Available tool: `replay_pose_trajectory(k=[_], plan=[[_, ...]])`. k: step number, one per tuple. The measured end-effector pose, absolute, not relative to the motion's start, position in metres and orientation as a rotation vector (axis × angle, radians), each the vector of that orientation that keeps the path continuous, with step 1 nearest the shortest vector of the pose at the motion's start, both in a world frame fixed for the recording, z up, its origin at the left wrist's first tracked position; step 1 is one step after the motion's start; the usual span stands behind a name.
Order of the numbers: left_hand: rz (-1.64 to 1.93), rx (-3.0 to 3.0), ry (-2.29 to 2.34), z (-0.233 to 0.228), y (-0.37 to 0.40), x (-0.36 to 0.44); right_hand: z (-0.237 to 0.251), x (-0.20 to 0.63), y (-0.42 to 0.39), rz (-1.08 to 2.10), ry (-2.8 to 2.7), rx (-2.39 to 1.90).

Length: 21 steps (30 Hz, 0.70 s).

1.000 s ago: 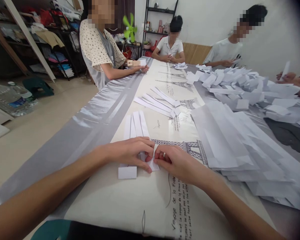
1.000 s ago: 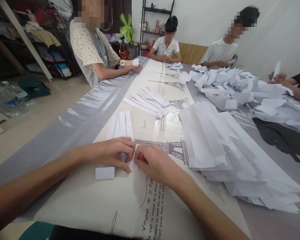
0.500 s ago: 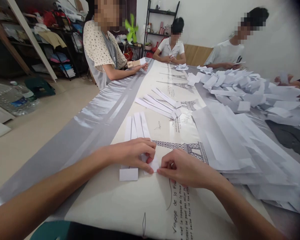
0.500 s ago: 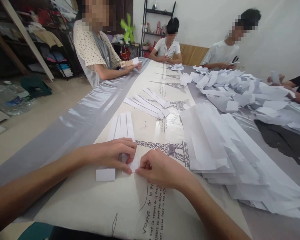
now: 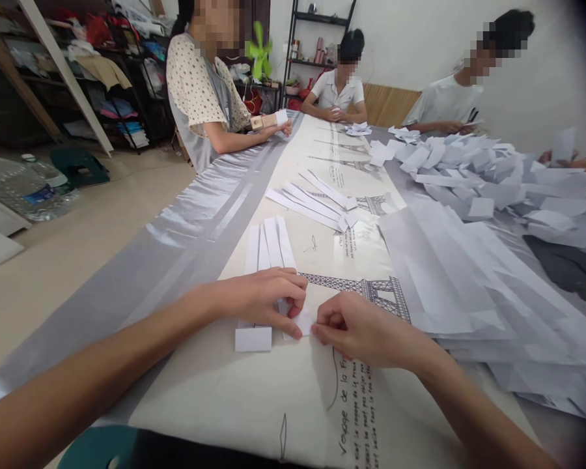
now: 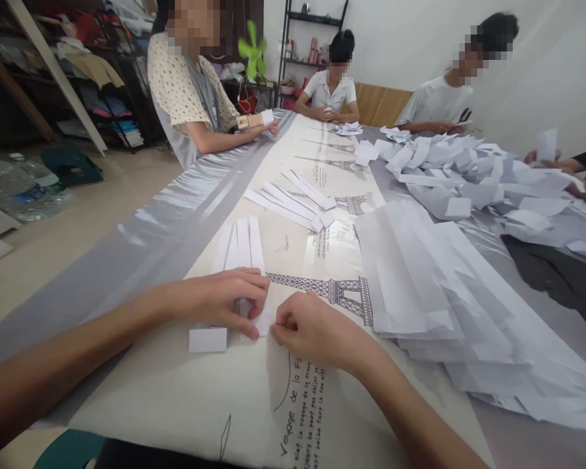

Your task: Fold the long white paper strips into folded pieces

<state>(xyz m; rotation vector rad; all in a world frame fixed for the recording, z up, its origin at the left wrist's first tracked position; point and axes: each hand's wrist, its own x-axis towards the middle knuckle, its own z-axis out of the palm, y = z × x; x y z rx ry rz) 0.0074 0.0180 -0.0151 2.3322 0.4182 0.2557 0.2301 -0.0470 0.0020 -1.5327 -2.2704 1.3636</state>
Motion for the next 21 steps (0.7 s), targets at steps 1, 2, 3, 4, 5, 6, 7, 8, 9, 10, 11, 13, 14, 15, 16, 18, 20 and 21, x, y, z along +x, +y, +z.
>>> replay_pose_trajectory(k=[1,2,3,4,5,6,7,8,9,10,11,13,14,15,16,18,20,21], plan=[[0.253,2.332,0.422,-0.0156,0.0179,0.0071,0.0014,0.2301,-0.047,1.354,-2.281,-1.518],[0.248,2.332,0.429,-0.016,0.0178,0.0069,0.0009,0.2298,-0.047,1.345,-2.296,-1.503],[0.242,2.334,0.437,-0.0162,0.0178,0.0067,0.0003,0.2291,-0.047,1.338,-2.312,-1.494],[0.235,2.335,0.442,-0.0164,0.0178,0.0066,-0.0003,0.2282,-0.0471,1.329,-2.325,-1.496],[0.226,2.338,0.445,-0.0164,0.0179,0.0065,-0.0008,0.2274,-0.0472,1.316,-2.332,-1.509],[0.219,2.339,0.444,-0.0164,0.018,0.0066,-0.0013,0.2268,-0.0472,1.299,-2.333,-1.529],[0.214,2.34,0.442,-0.0163,0.0182,0.0067,-0.0017,0.2265,-0.0472,1.284,-2.33,-1.549],[0.214,2.339,0.437,-0.0163,0.0184,0.0069,-0.0019,0.2266,-0.0471,1.275,-2.325,-1.564],[0.221,2.339,0.43,-0.0162,0.0186,0.0071,-0.0019,0.227,-0.047,1.275,-2.323,-1.57],[0.232,2.338,0.425,-0.0161,0.0188,0.0074,-0.0017,0.2275,-0.0467,1.277,-2.32,-1.568],[0.239,2.337,0.422,-0.016,0.019,0.0076,-0.0014,0.2281,-0.0464,1.281,-2.319,-1.557],[0.237,2.336,0.427,-0.0158,0.0191,0.0079,-0.0009,0.2286,-0.0456,1.294,-2.327,-1.522],[0.229,2.338,0.431,-0.0157,0.019,0.008,-0.0008,0.2284,-0.0452,1.302,-2.334,-1.507],[0.219,2.34,0.437,-0.0157,0.019,0.0081,-0.0009,0.2281,-0.0449,1.31,-2.339,-1.499],[0.21,2.343,0.44,-0.0158,0.0189,0.0081,-0.0012,0.2276,-0.0445,1.318,-2.338,-1.5],[0.209,2.348,0.439,-0.0163,0.0189,0.008,-0.0021,0.2271,-0.0438,1.334,-2.315,-1.517],[0.215,2.351,0.434,-0.0172,0.019,0.0078,-0.0029,0.2283,-0.0425,1.369,-2.283,-1.524],[0.216,2.353,0.433,-0.0176,0.0191,0.0078,-0.0031,0.2295,-0.0416,1.404,-2.271,-1.522]])
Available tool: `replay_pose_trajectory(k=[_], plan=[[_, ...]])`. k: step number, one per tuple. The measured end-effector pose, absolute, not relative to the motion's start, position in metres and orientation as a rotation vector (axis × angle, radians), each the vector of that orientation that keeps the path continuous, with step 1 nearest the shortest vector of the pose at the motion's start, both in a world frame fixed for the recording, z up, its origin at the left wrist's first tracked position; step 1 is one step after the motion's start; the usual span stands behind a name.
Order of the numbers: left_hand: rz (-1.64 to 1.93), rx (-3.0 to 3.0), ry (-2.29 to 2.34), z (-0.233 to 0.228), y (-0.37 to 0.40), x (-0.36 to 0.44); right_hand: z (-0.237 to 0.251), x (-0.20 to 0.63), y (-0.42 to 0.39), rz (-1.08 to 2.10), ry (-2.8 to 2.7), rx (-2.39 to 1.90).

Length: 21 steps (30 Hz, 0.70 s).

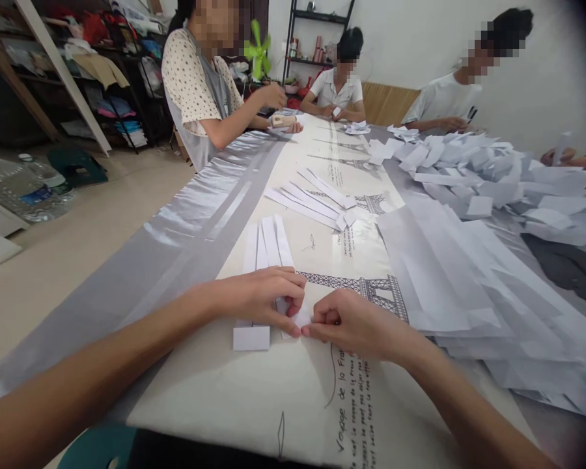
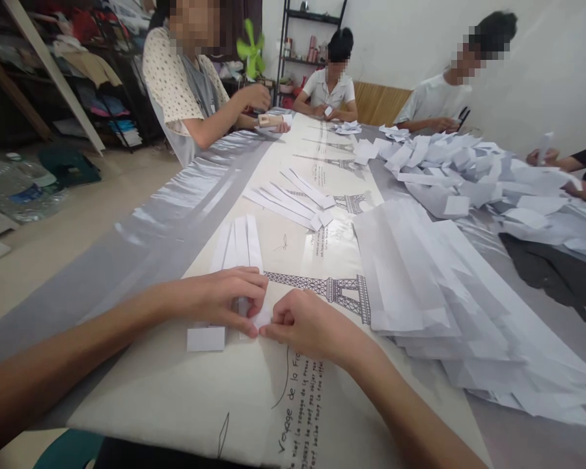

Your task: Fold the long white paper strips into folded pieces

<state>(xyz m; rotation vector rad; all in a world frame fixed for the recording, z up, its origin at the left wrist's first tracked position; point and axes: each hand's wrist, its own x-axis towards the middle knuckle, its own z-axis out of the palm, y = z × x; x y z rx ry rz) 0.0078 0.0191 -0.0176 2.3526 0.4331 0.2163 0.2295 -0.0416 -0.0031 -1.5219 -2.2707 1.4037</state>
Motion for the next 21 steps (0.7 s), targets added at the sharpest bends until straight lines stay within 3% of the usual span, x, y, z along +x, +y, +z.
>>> replay_pose_trajectory(k=[5,21], plan=[[0.204,2.359,0.448,-0.016,0.018,0.008,-0.001,0.236,-0.036,1.573,-2.214,-1.561],[0.152,2.375,0.429,-0.014,0.021,0.005,0.009,0.236,-0.035,1.697,-2.175,-1.642]])
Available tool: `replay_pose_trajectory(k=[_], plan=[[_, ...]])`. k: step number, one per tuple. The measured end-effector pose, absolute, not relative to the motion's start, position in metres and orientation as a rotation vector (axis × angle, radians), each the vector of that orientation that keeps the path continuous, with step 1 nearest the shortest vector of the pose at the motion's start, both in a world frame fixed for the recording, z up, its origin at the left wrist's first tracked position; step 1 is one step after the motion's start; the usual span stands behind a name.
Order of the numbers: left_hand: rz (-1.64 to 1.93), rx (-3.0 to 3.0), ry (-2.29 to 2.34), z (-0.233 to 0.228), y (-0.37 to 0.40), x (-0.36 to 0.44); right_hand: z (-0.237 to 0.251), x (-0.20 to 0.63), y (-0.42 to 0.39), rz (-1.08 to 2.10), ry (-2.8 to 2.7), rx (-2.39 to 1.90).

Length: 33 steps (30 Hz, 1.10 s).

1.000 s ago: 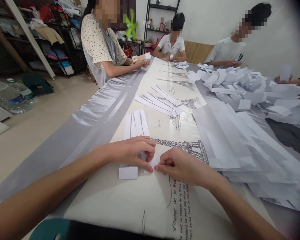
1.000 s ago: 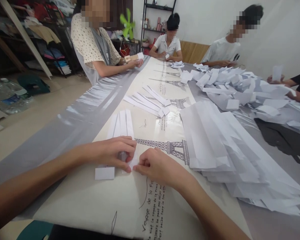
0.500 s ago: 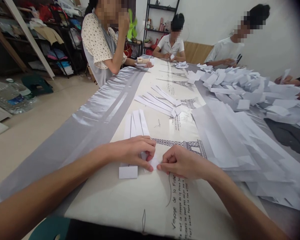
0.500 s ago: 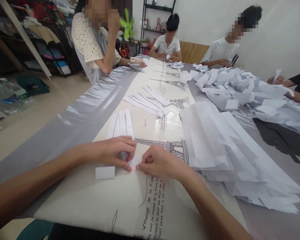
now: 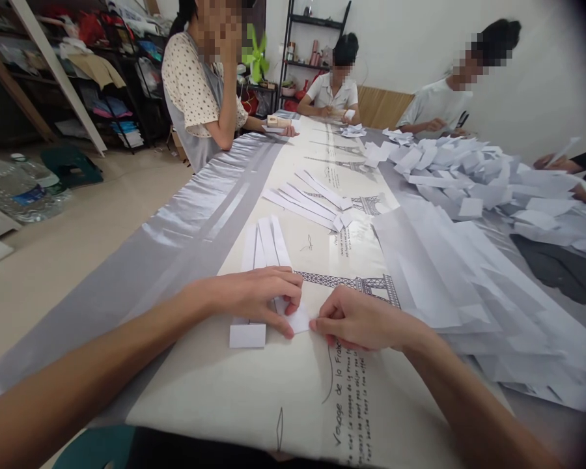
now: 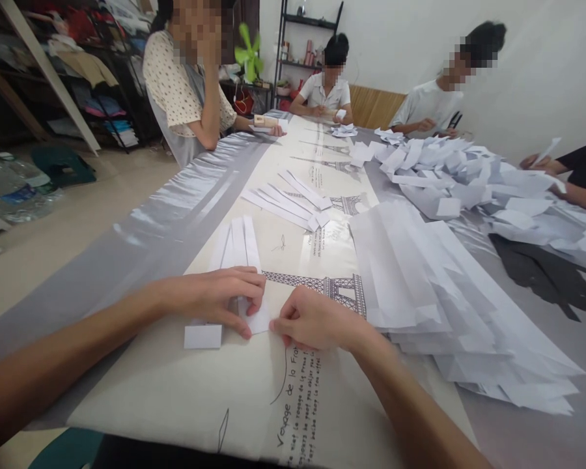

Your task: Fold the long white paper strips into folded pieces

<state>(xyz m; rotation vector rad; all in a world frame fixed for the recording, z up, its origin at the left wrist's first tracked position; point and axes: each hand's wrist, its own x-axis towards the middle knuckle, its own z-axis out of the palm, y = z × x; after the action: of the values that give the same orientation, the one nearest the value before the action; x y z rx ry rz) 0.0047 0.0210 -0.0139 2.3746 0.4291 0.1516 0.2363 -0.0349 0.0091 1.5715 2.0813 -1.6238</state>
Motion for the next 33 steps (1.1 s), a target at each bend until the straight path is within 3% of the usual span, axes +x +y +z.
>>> replay_pose_trajectory(k=[9,16,20,33], plan=[[0.169,2.397,0.377,-0.013,0.021,0.004,0.005,0.239,-0.037,-1.569,2.144,1.501],[0.261,2.4,0.312,-0.022,0.026,0.003,0.007,0.227,-0.045,-1.13,2.988,1.227],[0.315,2.401,0.274,-0.025,0.027,0.005,0.009,0.224,-0.048,-1.169,3.111,0.95],[0.189,2.131,0.333,-0.009,0.035,-0.006,0.012,0.239,-0.046,-1.345,2.901,1.099]])
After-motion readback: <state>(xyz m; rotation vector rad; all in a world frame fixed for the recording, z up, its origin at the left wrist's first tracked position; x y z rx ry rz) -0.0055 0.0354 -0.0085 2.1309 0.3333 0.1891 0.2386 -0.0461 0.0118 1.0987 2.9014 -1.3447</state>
